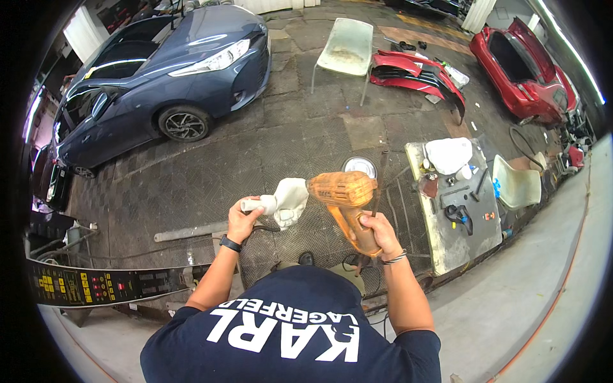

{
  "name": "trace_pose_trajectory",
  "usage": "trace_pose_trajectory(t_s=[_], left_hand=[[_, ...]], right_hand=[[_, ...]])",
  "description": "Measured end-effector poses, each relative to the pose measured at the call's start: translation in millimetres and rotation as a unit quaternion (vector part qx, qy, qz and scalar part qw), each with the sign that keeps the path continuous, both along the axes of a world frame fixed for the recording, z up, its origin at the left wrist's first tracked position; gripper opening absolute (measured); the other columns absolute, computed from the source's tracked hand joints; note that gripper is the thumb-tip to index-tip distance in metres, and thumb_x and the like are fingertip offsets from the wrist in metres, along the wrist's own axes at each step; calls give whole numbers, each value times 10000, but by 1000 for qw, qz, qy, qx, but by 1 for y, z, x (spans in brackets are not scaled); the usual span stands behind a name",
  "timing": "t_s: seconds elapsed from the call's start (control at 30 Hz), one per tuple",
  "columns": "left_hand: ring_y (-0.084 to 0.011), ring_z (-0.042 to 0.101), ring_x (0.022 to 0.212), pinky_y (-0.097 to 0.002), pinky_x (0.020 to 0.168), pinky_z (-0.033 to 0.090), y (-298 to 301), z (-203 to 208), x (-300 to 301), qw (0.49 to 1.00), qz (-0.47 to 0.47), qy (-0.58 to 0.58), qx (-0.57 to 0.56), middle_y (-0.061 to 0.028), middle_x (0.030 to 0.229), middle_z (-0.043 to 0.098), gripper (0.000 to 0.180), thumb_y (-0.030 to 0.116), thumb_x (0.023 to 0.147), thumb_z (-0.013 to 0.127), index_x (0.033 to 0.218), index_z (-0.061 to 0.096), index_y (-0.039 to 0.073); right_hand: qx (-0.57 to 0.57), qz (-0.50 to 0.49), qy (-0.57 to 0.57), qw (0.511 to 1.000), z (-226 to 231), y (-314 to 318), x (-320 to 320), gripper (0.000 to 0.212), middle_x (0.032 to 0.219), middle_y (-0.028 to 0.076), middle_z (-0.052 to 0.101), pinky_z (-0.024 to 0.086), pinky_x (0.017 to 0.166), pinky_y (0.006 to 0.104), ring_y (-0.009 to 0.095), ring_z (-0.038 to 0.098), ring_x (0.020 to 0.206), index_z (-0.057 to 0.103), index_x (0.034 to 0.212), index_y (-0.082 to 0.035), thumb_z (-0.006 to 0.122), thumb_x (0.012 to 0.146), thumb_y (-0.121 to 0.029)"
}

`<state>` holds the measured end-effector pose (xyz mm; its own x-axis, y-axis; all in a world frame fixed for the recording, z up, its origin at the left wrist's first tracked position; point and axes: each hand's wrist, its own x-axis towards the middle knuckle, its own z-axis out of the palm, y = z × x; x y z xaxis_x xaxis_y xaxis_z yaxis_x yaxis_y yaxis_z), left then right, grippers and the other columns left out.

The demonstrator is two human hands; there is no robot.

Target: The person sits on the floor and uses a heat gun to apply heat to a white plastic object. They rotate the object to heat different sides and inspect it by turning it over in their hands.

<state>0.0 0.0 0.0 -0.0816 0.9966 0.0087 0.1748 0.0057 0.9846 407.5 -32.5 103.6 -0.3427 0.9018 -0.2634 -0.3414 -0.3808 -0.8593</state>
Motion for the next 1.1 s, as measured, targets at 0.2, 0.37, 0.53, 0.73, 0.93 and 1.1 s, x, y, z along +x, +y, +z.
trace_pose_trajectory(t_s=[0.2, 0.37, 0.53, 0.73, 0.93, 1.1], left_hand=[[-174, 687, 1005, -325, 920, 546, 1, -4, -25, 997, 53, -52, -7, -84, 1110, 736, 317, 124, 865, 813, 1136, 698, 8], [-145, 674, 955, -297, 863, 548, 10, -17, -28, 988, 75, -132, -10, -61, 1080, 732, 290, 160, 893, 803, 1130, 702, 25], [-113, 657, 898, -270, 801, 540, 14, -8, -25, 985, 89, -146, -25, -34, 1026, 721, 274, 159, 907, 792, 1132, 700, 32], [-114, 652, 858, -272, 767, 539, 16, -23, -26, 980, 79, -181, -36, -28, 996, 714, 266, 149, 915, 782, 1135, 693, 30], [-123, 644, 827, -288, 746, 543, 14, -26, -21, 969, 91, -225, -42, -41, 984, 707, 259, 127, 924, 765, 1145, 677, 23], [-130, 643, 806, -290, 721, 539, 17, -27, -19, 960, 96, -260, -50, -45, 961, 703, 247, 112, 927, 756, 1138, 669, 18]], right_hand=[[-23, 2, -5, 1000, -15, -12, -1, 354, 793, 125, 694, 524, 632, 313, 186, 657, 674, 665, 973, 48, 633, 960, -305], [-56, 48, -6, 997, -19, -21, 3, 355, 804, 123, 693, 551, 673, 306, 190, 672, 689, 666, 982, 45, 637, 954, -308], [-69, 49, 31, 996, -21, -34, -5, 455, 893, 129, 712, 552, 717, 292, 179, 681, 753, 654, 1132, 111, 670, 928, -296], [-52, 98, 61, 992, -25, -32, -1, 440, 889, 130, 716, 544, 695, 291, 184, 684, 750, 654, 1127, 108, 673, 930, -285], [-42, 10, 27, 999, -27, -32, 16, 405, 866, 132, 715, 550, 650, 307, 192, 686, 705, 659, 1101, 103, 649, 947, -271], [-78, 24, 48, 996, -17, -40, 9, 439, 875, 133, 715, 551, 668, 311, 189, 690, 725, 646, 1120, 111, 655, 940, -289]])
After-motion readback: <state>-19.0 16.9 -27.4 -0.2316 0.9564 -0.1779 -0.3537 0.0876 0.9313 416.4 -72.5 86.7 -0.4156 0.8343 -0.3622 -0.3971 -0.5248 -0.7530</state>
